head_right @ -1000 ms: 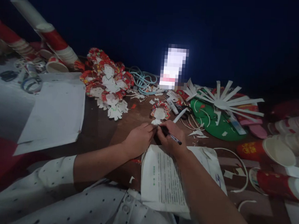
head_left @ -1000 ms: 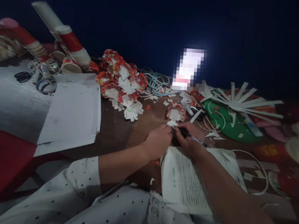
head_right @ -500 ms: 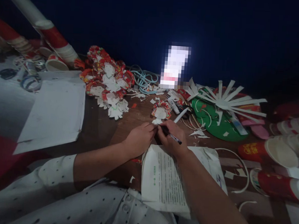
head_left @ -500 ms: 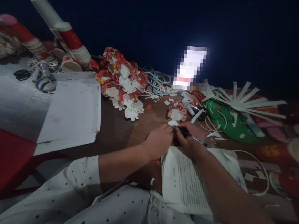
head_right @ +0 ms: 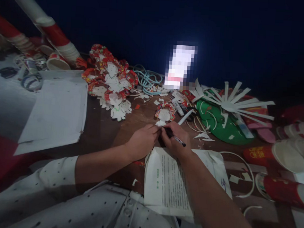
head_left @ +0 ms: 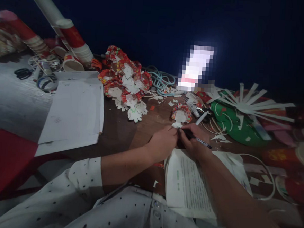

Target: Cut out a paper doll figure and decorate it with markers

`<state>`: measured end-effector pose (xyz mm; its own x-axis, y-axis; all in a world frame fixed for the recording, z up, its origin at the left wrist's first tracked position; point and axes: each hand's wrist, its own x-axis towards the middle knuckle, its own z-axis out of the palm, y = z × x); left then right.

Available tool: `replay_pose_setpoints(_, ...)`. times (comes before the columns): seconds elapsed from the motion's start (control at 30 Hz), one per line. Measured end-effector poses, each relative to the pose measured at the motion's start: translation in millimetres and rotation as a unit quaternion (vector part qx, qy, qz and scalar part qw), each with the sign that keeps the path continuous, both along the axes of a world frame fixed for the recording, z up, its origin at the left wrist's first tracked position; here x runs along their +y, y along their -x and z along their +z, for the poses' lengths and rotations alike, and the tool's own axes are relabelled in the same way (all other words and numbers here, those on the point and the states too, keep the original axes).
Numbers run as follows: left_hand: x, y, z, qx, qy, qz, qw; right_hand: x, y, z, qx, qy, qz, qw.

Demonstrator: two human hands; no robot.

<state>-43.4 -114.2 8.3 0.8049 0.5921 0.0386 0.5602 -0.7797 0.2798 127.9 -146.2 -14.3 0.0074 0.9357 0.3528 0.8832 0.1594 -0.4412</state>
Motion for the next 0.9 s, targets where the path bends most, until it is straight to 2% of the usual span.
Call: replay_pose_setpoints(0.9, 0.7, -0.6, -0.6, 0.003, 0.001, 0.003, 1.0, 0.4, 1.9, 1.4, -0.006, 0.006, -0.004, 1.0)
